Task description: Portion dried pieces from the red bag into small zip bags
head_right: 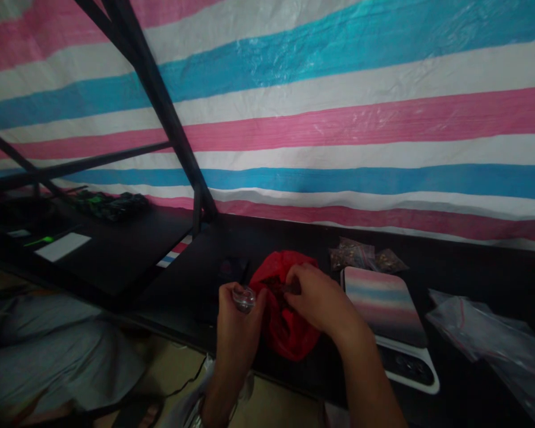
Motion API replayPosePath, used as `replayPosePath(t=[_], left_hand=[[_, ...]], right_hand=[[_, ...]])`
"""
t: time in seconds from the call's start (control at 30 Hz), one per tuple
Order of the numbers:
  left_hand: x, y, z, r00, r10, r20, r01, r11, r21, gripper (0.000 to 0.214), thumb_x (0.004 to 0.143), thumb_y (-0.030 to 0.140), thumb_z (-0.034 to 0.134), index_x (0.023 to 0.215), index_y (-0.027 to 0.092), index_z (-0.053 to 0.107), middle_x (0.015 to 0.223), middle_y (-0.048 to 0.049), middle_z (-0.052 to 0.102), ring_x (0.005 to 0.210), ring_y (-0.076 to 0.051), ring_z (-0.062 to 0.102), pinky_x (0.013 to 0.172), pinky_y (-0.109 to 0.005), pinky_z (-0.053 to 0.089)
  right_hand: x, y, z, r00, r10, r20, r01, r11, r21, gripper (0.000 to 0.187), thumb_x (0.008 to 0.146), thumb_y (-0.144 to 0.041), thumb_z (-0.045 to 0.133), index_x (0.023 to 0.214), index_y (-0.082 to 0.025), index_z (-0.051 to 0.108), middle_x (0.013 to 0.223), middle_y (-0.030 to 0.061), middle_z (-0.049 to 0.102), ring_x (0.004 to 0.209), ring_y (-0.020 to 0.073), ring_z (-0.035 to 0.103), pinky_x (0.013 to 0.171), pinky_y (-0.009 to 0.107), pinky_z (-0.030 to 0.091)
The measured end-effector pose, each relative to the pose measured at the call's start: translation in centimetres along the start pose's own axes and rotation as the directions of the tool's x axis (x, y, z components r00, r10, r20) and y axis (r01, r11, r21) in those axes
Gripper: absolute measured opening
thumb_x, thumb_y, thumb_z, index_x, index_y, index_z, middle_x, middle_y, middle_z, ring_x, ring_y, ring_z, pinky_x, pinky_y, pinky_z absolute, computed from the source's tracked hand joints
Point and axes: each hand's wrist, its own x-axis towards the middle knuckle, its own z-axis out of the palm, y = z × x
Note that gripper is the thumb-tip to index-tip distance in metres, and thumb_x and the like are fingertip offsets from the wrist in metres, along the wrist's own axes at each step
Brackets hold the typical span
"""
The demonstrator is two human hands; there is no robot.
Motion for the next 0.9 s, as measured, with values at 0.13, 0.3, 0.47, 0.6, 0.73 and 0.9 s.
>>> replayPosePath(t=[0.13, 0.3, 0.47, 0.6, 0.73, 0.9], left_hand=[[0.7, -0.3, 0.2, 0.999, 0.031, -0.028, -0.030, 0.999, 0.011, 0.037, 0.083, 0.042, 0.078, 0.097, 0.026, 0.048, 0.077, 0.0047, 0.059, 0.065, -0.016, 0.059, 0.063, -0.029, 0.046], [0.4, 0.5, 0.6, 0.998, 0.041, -0.048, -0.042, 0.999, -0.023, 0.034, 0.085, 0.041, 0.076, 0.094, 0.027, 0.046, 0.075, 0.0057, 0.056, 0.063, -0.016, 0.057, 0.061, -0.028, 0.045], [-3.8, 1.2, 1.1, 0.997, 0.033, -0.067, -0.032, 0.999, 0.012, 0.033, 0.084, 0.044, 0.079, 0.097, 0.027, 0.054, 0.078, 0.0012, 0.064, 0.069, -0.020, 0.064, 0.066, -0.031, 0.047], [-7.9, 1.2, 1.8, 0.997, -0.069, 0.033, 0.067, 0.995, 0.080, 0.031, 0.079, 0.040, 0.084, 0.094, 0.029, 0.059, 0.075, -0.0011, 0.069, 0.068, -0.024, 0.068, 0.066, -0.033, 0.044], [-10.3, 1.3, 2.1, 0.988, -0.114, 0.107, 0.096, 0.983, 0.155, 0.024, 0.081, 0.035, 0.081, 0.090, 0.029, 0.060, 0.074, -0.0015, 0.070, 0.065, -0.025, 0.068, 0.064, -0.034, 0.040], [-11.5, 0.7, 2.2, 0.962, -0.148, 0.230, 0.098, 0.972, 0.214, 0.019, 0.082, 0.030, 0.076, 0.090, 0.030, 0.058, 0.068, 0.0000, 0.068, 0.058, -0.026, 0.065, 0.062, -0.033, 0.036]], right_hand=[[1.9, -1.5, 1.2, 0.986, -0.017, -0.167, 0.007, 0.998, -0.059, 0.014, 0.089, -0.010, 0.063, 0.094, -0.022, 0.068, 0.112, 0.0072, 0.071, 0.093, 0.0203, 0.066, 0.082, 0.032, 0.048], [2.5, -1.1, 1.2, 0.964, -0.040, -0.261, -0.008, 0.983, -0.181, 0.015, 0.090, -0.010, 0.065, 0.099, -0.021, 0.070, 0.111, 0.0087, 0.070, 0.103, 0.0252, 0.065, 0.094, 0.037, 0.048], [2.4, 0.8, 0.2, 0.960, -0.138, -0.245, 0.087, 0.974, -0.208, 0.018, 0.087, -0.006, 0.065, 0.095, -0.022, 0.069, 0.105, 0.0062, 0.071, 0.103, 0.0255, 0.064, 0.096, 0.038, 0.047], [2.5, 1.2, -0.2, 0.938, -0.214, -0.272, 0.160, 0.965, -0.209, 0.021, 0.086, -0.004, 0.064, 0.095, -0.023, 0.069, 0.109, 0.0065, 0.071, 0.108, 0.0255, 0.065, 0.099, 0.039, 0.047], [2.6, 1.2, 0.1, 0.964, -0.175, -0.200, 0.125, 0.963, -0.240, 0.023, 0.084, -0.002, 0.062, 0.095, -0.021, 0.070, 0.109, 0.0068, 0.072, 0.105, 0.0255, 0.063, 0.098, 0.040, 0.046], [1.9, 0.6, -0.1, 0.983, -0.165, -0.084, 0.138, 0.955, -0.261, 0.025, 0.078, 0.001, 0.064, 0.089, -0.021, 0.068, 0.105, 0.0052, 0.073, 0.101, 0.0246, 0.060, 0.094, 0.038, 0.043]])
